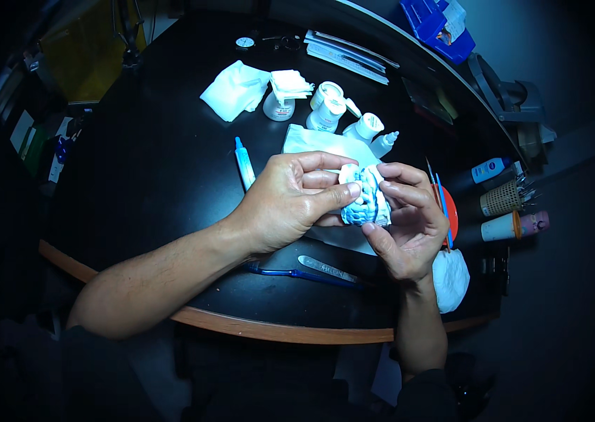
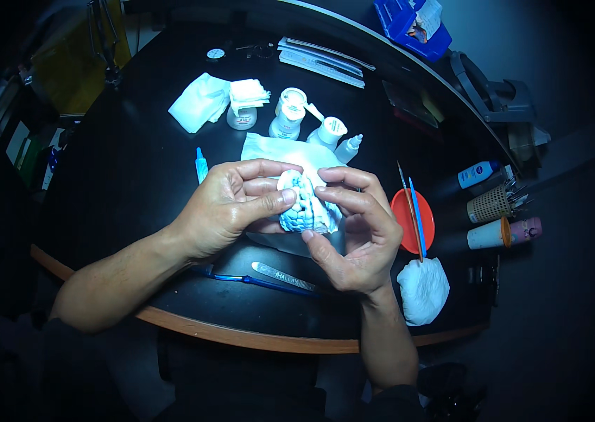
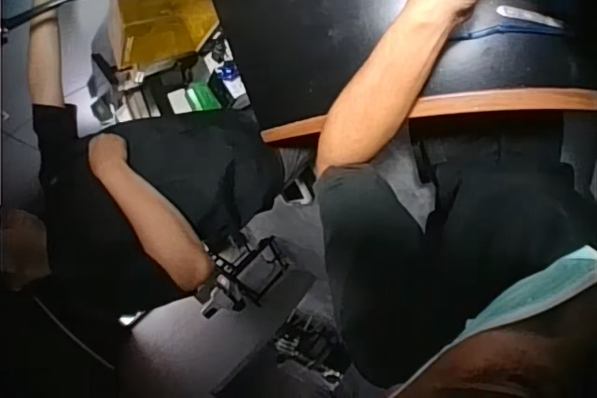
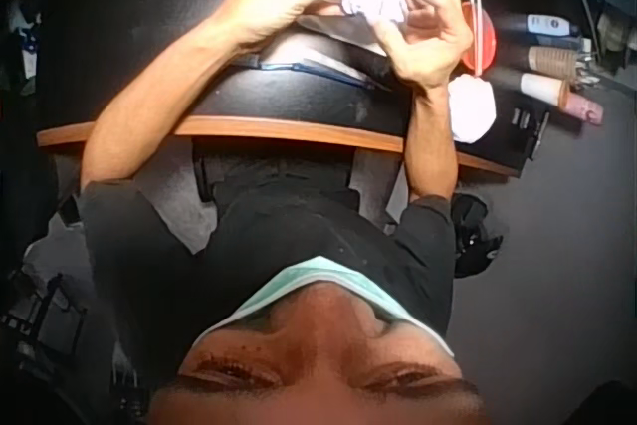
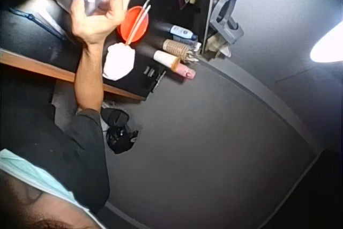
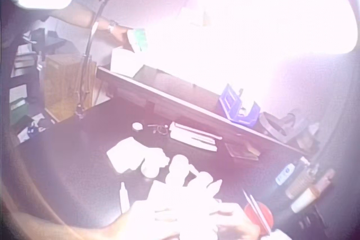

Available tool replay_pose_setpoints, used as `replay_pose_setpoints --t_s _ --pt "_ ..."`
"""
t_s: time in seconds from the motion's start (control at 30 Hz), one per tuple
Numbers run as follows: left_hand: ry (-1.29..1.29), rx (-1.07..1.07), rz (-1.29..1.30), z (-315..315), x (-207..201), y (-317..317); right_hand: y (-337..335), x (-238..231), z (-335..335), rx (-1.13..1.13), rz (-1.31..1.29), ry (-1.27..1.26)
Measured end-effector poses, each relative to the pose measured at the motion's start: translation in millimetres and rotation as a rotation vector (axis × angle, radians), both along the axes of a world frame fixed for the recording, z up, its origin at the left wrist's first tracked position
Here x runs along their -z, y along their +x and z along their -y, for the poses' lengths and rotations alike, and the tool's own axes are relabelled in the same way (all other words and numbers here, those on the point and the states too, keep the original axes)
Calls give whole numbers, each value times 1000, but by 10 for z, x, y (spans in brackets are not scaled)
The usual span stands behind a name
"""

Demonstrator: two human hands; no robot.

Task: The person handles a blue dental retainer and a white dental model, separating them and then using a metal dental tool to adjust or clean the retainer. The person repeatedly inspects the retainer and model, rotating them in hand and using the tool on specific areas of the retainer.

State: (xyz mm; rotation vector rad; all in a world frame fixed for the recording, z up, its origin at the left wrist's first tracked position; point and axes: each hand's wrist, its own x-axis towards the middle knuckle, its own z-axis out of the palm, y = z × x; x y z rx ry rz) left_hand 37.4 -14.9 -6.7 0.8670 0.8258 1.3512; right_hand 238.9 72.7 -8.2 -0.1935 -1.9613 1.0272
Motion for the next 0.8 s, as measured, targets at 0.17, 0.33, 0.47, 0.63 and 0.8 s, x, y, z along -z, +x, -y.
replay_pose_setpoints --t_s 0.17,0.33,0.47,0.63,0.8 --pt "-4 0 10 -18 21 4 24 -16 1 11 30 5" --pt "8 -14 5 -42 58 -35 -2 1 32 -21 8 -64" --pt "18 -17 3 -48 75 -22 18 28 66 -17 4 -116" --pt "-5 -6 32 -55 124 -17 -59 44 125 56 37 -39" --pt "-43 -2 88 -46 132 -2 -71 29 126 79 74 82"
